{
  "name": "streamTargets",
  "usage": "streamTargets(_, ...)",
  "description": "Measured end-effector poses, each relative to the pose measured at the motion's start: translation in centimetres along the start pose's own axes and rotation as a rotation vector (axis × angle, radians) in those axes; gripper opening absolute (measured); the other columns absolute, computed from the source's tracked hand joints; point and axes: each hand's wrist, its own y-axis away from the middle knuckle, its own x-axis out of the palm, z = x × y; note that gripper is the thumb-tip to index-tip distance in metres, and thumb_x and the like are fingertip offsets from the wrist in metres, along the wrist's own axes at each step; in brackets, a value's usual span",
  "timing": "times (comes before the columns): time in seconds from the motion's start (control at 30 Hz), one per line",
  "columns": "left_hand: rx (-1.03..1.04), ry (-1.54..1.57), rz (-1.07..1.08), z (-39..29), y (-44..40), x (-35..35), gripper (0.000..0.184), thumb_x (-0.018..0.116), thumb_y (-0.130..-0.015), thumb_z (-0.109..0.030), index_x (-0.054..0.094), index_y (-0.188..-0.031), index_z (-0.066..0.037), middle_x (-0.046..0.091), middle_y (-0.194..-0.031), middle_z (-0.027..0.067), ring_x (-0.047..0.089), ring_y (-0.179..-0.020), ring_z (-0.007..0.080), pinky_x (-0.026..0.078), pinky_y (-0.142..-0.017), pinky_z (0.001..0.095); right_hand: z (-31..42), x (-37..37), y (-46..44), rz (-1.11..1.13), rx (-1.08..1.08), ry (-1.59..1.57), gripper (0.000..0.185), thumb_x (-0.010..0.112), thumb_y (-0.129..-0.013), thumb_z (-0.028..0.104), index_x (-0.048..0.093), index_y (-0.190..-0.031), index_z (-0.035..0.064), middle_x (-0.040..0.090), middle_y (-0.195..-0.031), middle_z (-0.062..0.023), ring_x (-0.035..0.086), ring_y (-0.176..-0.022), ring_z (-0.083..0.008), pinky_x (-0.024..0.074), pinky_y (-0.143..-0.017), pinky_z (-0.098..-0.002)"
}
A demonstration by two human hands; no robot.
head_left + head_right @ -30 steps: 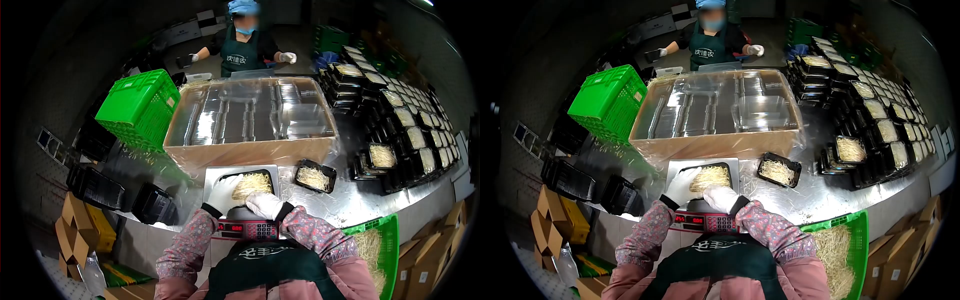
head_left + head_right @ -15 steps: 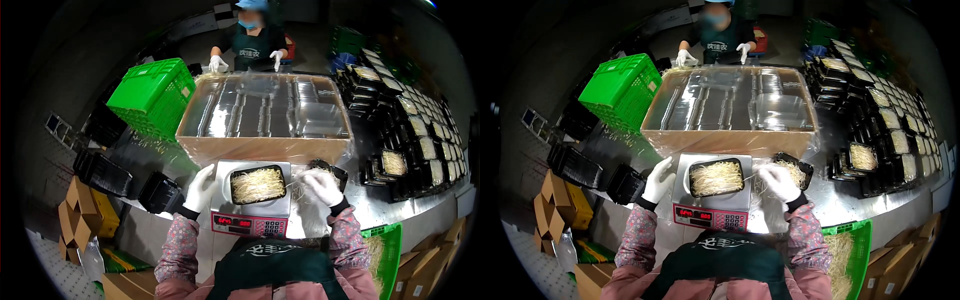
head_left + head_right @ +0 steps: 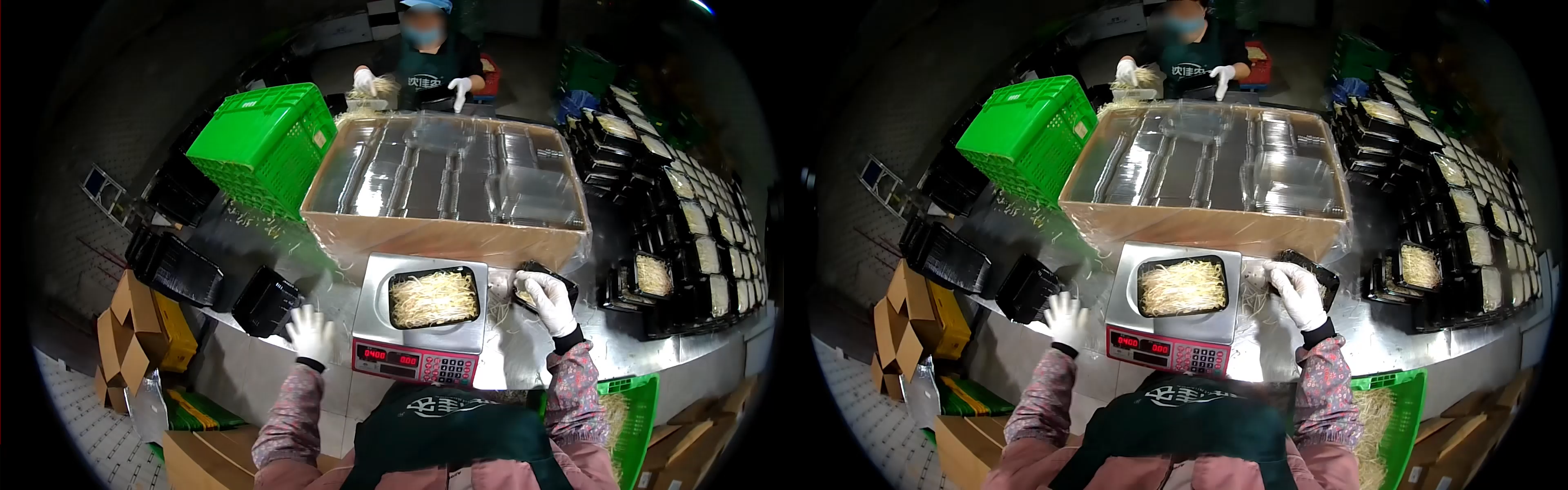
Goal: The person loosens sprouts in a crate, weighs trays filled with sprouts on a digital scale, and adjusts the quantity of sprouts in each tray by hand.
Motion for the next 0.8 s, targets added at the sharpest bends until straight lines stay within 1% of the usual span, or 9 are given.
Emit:
streamTargets(0.03, -0.11, 0.008, -0.162, 0.7, 0.0, -1.0, 0.053, 0.055, -0.091, -0.024, 0.043, -0.137, 0.001, 0.036, -0.146, 0.0233, 0.028, -0.138, 0.0403, 0.026, -0.108, 0.0592, 0.3, -0.2, -0.1, -0.065, 0.011, -0.051, 0.027, 0.057, -0.096, 0.014, 0.063, -0.116, -0.003, 0.068, -0.103, -0.0089, 0.062, -0.095, -0.0152, 0.0485, -0.088, -0.0286)
streamTargets(0.13, 0.239, 0.497, -0.39, -4.3, -0.8, -5.1, 0.053, 0.053, -0.091, -0.01, 0.039, -0.141, 0.003, 0.038, -0.144, 0.0277, 0.029, -0.137, 0.0439, 0.024, -0.114, 0.0457, 1.4, 1.6, -0.9, -0.169, -0.181, 0.266, 0.034, 0.056, -0.096, 0.018, 0.058, -0.125, -0.0003, 0.062, -0.12, -0.0146, 0.059, -0.112, -0.0229, 0.0443, -0.099, -0.033)
streamTargets(0.23, 0.516, 0.806, -0.274, -14.1, -0.9, -8.2, 0.044, 0.05, -0.09, -0.003, 0.046, -0.134, 0.003, 0.046, -0.137, 0.0239, 0.039, -0.132, 0.0379, 0.028, -0.113, 0.0437, 1.4, 7.8, -1.7, -0.072, -0.221, 0.326, 0.041, 0.056, -0.095, 0.023, 0.053, -0.131, 0.0023, 0.057, -0.127, -0.0185, 0.052, -0.122, -0.0312, 0.0389, -0.106, -0.0386)
streamTargets(0.33, 0.622, 0.89, -0.172, -18.6, -4.4, -2.2, 0.034, 0.053, -0.09, -0.014, 0.058, -0.119, 0.002, 0.059, -0.117, 0.0206, 0.052, -0.113, 0.0364, 0.04, -0.099, 0.0437, -4.1, 13.2, -2.7, 0.189, -0.261, 0.481, 0.056, 0.048, -0.097, 0.036, 0.043, -0.137, -0.0031, 0.051, -0.134, -0.022, 0.046, -0.127, -0.0364, 0.033, -0.11, -0.0415)
streamTargets(0.43, 0.696, 0.507, -0.239, -19.8, -6.2, -2.3, 0.033, 0.051, -0.089, -0.019, 0.061, -0.113, 0.0, 0.061, -0.111, 0.0178, 0.055, -0.105, 0.0345, 0.043, -0.092, 0.0432, -4.6, 16.0, -2.1, 0.205, -0.263, 0.905, 0.074, 0.041, -0.096, 0.049, 0.033, -0.141, -0.0085, 0.041, -0.142, -0.0277, 0.04, -0.131, -0.0431, 0.027, -0.113, -0.0437)
streamTargets(0.5, 0.83, 0.27, -0.266, -19.6, -6.6, -1.9, 0.035, 0.052, -0.087, -0.022, 0.061, -0.116, -0.003, 0.058, -0.119, 0.0173, 0.053, -0.107, 0.0357, 0.043, -0.09, 0.0455, -3.0, 15.0, -2.4, 0.319, -0.085, 0.731, 0.083, 0.037, -0.095, 0.059, 0.026, -0.146, -0.0063, 0.035, -0.145, -0.0319, 0.031, -0.136, -0.0461, 0.0217, -0.116, -0.0446)
streamTargets(0.57, 0.752, 0.435, -0.152, -19.4, -6.5, -2.7, 0.039, 0.055, -0.086, -0.02, 0.058, -0.121, -0.002, 0.058, -0.117, 0.0178, 0.053, -0.106, 0.0365, 0.043, -0.091, 0.0452, -0.7, 12.6, -2.8, 0.439, -0.029, 0.558, 0.084, 0.038, -0.095, 0.06, 0.026, -0.146, -0.005, 0.034, -0.146, -0.0314, 0.031, -0.138, -0.0429, 0.0228, -0.116, -0.0421)
streamTargets(0.7, 0.734, 0.504, -0.043, -19.7, -5.8, -4.9, 0.039, 0.055, -0.09, -0.017, 0.055, -0.126, -0.003, 0.058, -0.117, 0.0161, 0.054, -0.106, 0.036, 0.043, -0.092, 0.0464, 4.4, 5.1, -6.6, -0.008, -0.36, 0.669, 0.05, 0.062, -0.09, 0.035, 0.056, -0.129, 0.0042, 0.059, -0.127, -0.0184, 0.058, -0.114, -0.0333, 0.0436, -0.101, -0.0394)
streamTargets(0.8, 0.762, 0.484, -0.048, -20.0, -6.2, -4.5, 0.039, 0.055, -0.091, -0.019, 0.054, -0.127, -0.004, 0.058, -0.117, 0.0156, 0.054, -0.107, 0.0354, 0.044, -0.091, 0.0459, 3.2, -2.2, -11.9, -0.453, -0.599, 1.011, 0.038, 0.071, -0.079, 0.024, 0.064, -0.114, 0.0117, 0.06, -0.111, -0.0101, 0.054, -0.106, -0.0309, 0.0442, -0.089, -0.0439)
